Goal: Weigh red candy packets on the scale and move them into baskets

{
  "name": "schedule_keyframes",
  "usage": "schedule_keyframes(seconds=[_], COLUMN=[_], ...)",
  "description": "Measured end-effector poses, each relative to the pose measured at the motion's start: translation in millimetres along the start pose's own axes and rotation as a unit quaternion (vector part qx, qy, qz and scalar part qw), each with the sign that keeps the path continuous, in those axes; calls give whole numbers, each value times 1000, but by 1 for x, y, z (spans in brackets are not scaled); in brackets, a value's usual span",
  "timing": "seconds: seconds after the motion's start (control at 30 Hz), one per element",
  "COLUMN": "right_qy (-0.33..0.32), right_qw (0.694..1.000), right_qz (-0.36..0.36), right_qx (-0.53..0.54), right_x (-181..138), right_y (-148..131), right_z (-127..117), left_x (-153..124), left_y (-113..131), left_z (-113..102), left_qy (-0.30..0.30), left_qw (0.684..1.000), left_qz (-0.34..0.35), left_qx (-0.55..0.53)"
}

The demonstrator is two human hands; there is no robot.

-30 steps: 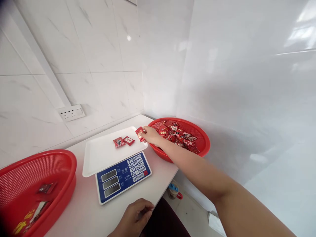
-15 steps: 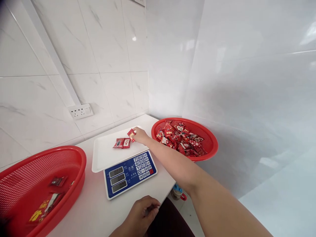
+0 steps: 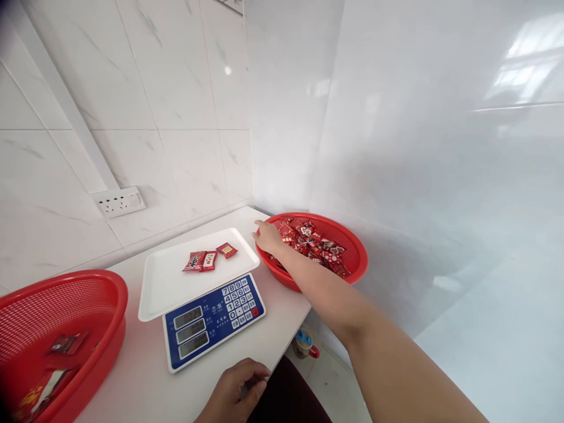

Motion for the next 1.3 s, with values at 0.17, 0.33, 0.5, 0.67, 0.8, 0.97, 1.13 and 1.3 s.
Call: schedule_keyframes(seconds=[0.17, 0.33, 0.5, 0.67, 0.8, 0.97, 1.13, 1.3], right_qy=[-70, -79, -49, -19, 5, 33, 80, 15], right_qw=[997, 996, 997, 997, 995, 991, 983, 985], right_qz=[22, 19, 40, 77, 99, 128, 166, 150], right_qx=[-19, -31, -37, -19, 11, 24, 5, -83], right_x=[-17, -27, -32, -41, -49, -56, -67, -88], right_y=[43, 60, 73, 99, 123, 145, 158, 154], right_z=[-11, -17, -31, -52, -66, -79, -95, -102], left_x=[2, 3, 3, 2, 2, 2, 2, 3], left_y=[-8, -8, -3, 3, 5, 3, 2, -2], left_z=[3, 3, 2, 0, 1, 1, 1, 1], left_qy=[1, -6, -28, -35, -18, -1, -21, -26], left_qw=[1000, 1000, 999, 999, 1000, 1000, 1000, 1000], left_qz=[-3, -1, -17, -19, -20, -15, -7, 7], left_qx=[2, 0, 5, 0, -14, -20, -5, 1])
Point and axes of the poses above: each hand's wrist, its own x-axis towards the middle knuckle, its own z-axis out of the palm, y = z × x, the point moved 3 cm from there along x, towards the middle knuckle, and after that the axes turned 5 degrees about -x, right-handed, at the moved point
